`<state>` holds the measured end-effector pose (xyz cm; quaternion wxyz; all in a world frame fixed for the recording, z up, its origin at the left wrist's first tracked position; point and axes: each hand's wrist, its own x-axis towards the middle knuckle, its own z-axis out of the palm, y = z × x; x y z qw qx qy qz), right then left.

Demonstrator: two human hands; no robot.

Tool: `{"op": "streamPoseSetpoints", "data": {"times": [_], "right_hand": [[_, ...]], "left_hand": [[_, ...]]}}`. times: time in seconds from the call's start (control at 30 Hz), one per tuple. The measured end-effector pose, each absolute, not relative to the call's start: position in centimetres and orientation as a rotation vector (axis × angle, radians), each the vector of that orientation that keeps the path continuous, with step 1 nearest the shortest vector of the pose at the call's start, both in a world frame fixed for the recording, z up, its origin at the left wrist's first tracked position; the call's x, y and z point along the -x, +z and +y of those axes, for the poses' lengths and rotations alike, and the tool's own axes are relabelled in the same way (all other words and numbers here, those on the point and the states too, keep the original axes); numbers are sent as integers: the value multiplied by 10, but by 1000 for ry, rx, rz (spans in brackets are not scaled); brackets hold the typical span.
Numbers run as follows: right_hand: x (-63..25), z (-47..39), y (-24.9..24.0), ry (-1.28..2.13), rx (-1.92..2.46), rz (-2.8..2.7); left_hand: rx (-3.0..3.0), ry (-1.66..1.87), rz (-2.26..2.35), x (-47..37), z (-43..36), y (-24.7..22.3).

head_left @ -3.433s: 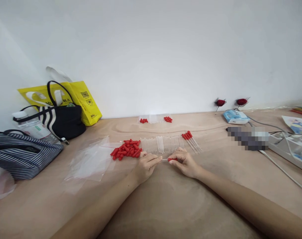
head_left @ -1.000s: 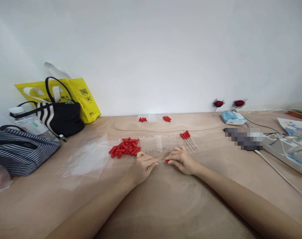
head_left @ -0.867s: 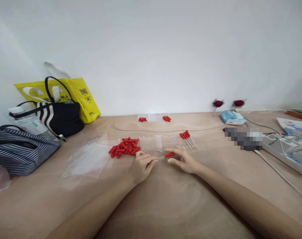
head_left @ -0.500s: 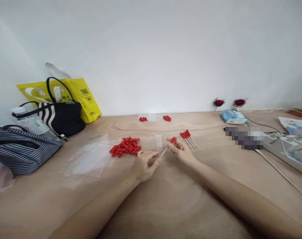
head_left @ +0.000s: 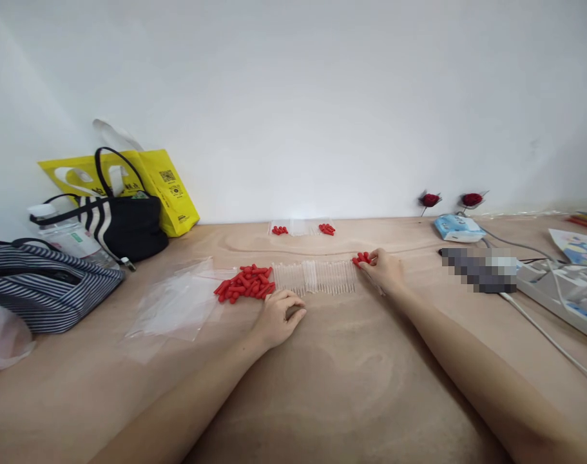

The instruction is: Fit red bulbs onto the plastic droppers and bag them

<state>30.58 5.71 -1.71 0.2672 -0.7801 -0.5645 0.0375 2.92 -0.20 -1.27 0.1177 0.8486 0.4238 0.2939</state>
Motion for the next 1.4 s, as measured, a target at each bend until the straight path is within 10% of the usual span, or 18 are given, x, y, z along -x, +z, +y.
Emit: {"op": "streamPoseSetpoints", "data": {"times": [0.57, 1.4], "right_hand": [[-283, 41, -7, 63, 2104, -1819], [-268, 44, 7, 145, 2205, -1826]], "left_hand": [[-2604, 959, 2043, 16, 19, 0], [-2642, 706, 2069, 13, 23, 6]]}}
